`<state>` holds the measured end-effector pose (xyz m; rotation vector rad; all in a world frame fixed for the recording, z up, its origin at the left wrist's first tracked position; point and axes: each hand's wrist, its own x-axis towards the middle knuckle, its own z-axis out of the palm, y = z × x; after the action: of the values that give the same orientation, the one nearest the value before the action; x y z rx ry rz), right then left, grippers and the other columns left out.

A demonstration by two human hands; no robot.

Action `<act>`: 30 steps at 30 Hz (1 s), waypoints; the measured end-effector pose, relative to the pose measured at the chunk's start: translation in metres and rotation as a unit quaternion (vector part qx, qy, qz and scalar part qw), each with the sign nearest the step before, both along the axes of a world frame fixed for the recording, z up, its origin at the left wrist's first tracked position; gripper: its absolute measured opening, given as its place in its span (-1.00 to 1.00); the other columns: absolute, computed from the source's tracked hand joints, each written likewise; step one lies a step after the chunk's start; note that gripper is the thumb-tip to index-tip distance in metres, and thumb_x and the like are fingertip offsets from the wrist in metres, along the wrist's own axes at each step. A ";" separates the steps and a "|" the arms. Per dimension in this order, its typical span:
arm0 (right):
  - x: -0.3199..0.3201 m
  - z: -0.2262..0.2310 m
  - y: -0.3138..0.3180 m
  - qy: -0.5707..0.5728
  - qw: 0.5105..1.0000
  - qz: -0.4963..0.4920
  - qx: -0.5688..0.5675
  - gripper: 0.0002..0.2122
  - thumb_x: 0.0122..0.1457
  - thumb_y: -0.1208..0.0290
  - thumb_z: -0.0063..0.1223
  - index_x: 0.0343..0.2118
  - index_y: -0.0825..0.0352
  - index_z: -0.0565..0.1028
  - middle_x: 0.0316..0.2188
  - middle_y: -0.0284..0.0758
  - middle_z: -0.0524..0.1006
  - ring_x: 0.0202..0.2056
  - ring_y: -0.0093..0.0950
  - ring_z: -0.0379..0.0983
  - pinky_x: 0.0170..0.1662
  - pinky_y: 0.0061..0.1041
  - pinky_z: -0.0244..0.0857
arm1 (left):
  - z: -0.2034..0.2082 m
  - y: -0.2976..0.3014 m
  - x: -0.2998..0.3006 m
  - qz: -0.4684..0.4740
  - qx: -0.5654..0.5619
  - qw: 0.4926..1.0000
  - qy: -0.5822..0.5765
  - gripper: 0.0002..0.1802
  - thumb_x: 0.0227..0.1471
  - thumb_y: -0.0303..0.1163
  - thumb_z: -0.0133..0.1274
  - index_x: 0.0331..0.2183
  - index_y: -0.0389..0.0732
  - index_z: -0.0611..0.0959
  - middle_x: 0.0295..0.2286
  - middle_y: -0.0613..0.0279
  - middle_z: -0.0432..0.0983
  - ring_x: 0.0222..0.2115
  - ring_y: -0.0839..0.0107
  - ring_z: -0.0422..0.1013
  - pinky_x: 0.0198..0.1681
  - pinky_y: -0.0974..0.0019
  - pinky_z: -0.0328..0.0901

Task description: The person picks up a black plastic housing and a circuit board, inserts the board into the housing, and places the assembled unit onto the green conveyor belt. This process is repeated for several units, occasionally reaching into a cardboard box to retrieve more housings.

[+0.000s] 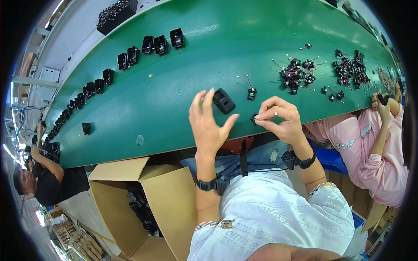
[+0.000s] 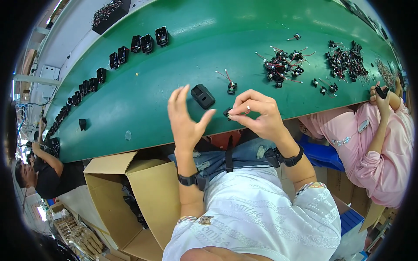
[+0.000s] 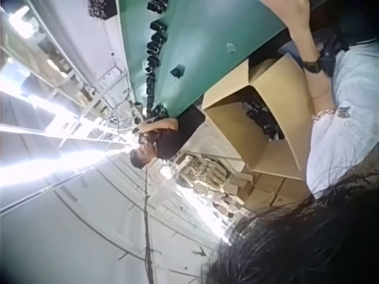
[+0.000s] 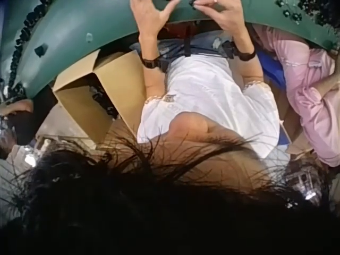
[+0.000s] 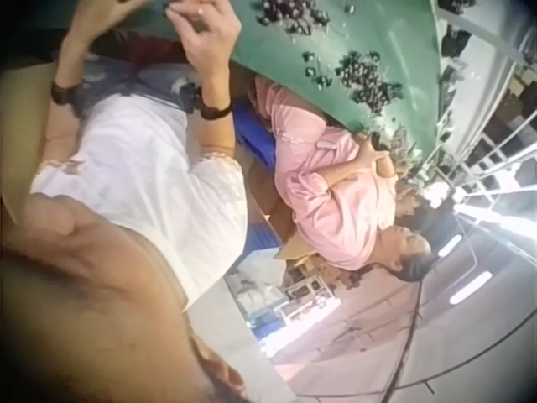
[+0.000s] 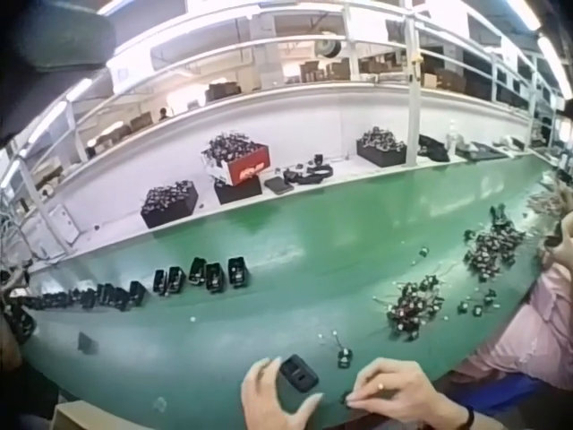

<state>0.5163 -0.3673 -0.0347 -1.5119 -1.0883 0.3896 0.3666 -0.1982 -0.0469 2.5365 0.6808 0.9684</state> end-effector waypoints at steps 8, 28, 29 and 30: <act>-0.007 0.000 0.000 0.026 1.000 -0.009 -0.008 -0.86 -0.08 0.68 0.35 -0.43 0.34 0.65 -0.37 -0.31 0.57 -0.39 -0.53 0.51 -0.34 -0.58 0.35 | -0.029 0.000 0.020 -0.023 -0.071 0.995 0.066 -0.31 -0.19 -0.37 0.40 0.03 -0.14 0.49 0.01 0.01 0.37 -0.05 0.05 0.42 -0.06 0.07 0.40; -0.035 0.031 0.009 -0.111 0.993 0.009 0.034 -0.83 -0.11 0.54 0.41 -0.42 0.23 0.65 -0.30 -0.37 0.51 -0.30 -0.45 0.42 -0.26 -0.48 0.32 | -0.034 -0.030 -0.019 -0.357 -0.552 0.677 -0.330 0.05 -0.39 -0.38 0.56 0.17 -0.28 0.41 0.15 -0.16 0.30 0.21 0.09 0.26 0.24 0.08 0.24; -0.037 0.031 0.009 -0.105 0.994 -0.010 0.011 -0.85 -0.08 0.53 0.41 -0.41 0.25 0.65 -0.25 -0.35 0.49 -0.29 -0.46 0.41 -0.25 -0.49 0.32 | -0.034 -0.031 -0.018 -0.339 -0.556 0.684 -0.329 0.05 -0.39 -0.39 0.57 0.17 -0.27 0.41 0.15 -0.16 0.30 0.20 0.10 0.26 0.24 0.08 0.25; -0.042 0.030 0.007 -0.106 0.994 -0.010 0.010 -0.85 -0.08 0.53 0.41 -0.41 0.25 0.65 -0.25 -0.35 0.49 -0.29 -0.46 0.41 -0.25 -0.49 0.32 | -0.032 -0.032 -0.017 -0.339 -0.556 0.683 -0.330 0.05 -0.39 -0.39 0.57 0.17 -0.27 0.41 0.15 -0.16 0.30 0.20 0.10 0.26 0.24 0.08 0.25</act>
<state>0.4747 -0.3599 -0.0047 -1.5702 -1.2379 0.2073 0.3493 -0.2298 -0.0790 1.0360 -0.0126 0.7190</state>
